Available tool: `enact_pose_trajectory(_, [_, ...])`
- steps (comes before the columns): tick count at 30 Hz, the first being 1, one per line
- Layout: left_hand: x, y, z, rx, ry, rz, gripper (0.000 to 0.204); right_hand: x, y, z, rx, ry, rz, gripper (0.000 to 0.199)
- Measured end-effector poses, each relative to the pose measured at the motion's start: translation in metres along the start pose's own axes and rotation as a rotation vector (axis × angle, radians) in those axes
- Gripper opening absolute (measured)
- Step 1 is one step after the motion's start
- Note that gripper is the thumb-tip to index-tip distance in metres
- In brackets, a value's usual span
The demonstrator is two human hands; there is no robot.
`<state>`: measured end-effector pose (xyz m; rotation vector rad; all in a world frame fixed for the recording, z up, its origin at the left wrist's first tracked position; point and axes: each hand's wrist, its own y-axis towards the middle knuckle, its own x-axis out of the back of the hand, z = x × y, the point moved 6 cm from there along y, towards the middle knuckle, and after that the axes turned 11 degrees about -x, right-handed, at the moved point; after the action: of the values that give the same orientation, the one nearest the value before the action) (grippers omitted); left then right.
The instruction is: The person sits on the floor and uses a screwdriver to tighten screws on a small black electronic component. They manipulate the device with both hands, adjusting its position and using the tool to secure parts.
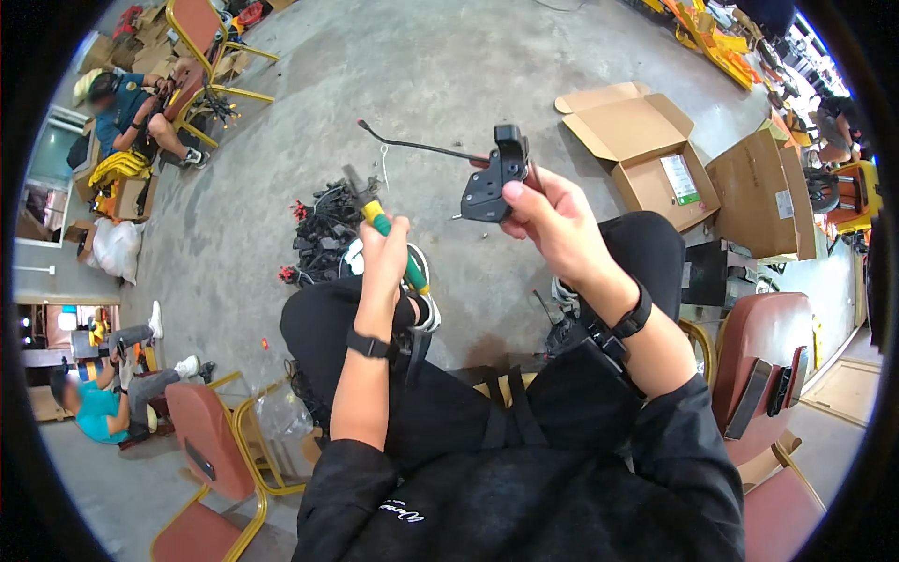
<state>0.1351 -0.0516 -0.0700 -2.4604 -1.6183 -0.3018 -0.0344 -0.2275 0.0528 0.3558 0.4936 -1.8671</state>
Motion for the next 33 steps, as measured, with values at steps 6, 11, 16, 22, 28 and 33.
enact_pose_trajectory(6, [-0.052,-0.007,0.185,0.427,0.171,0.405,0.034,0.013,0.002,-0.009,-0.042,0.297,-0.02,0.02])
enact_pose_trajectory(11, [-0.077,-0.106,0.318,0.544,0.595,0.809,0.049,0.03,0.008,-0.014,0.033,0.218,-0.095,0.018])
enact_pose_trajectory(16, [-0.07,-0.16,0.396,0.576,0.889,1.044,0.068,0.035,0.008,-0.01,0.063,0.079,-0.152,0.023])
enact_pose_trajectory(22, [-0.077,-0.192,0.422,0.598,0.881,1.047,0.069,0.046,0.014,-0.014,-0.005,-0.128,-0.341,0.031])
enact_pose_trajectory(28, [-0.075,-0.181,0.428,0.625,0.949,1.047,0.07,0.034,0.022,-0.019,-0.054,-0.251,-0.232,0.032])
enact_pose_trajectory(33, [-0.127,-0.079,0.279,0.236,0.721,1.046,0.06,0.033,0.02,-0.02,-0.064,-0.16,-0.171,0.024])
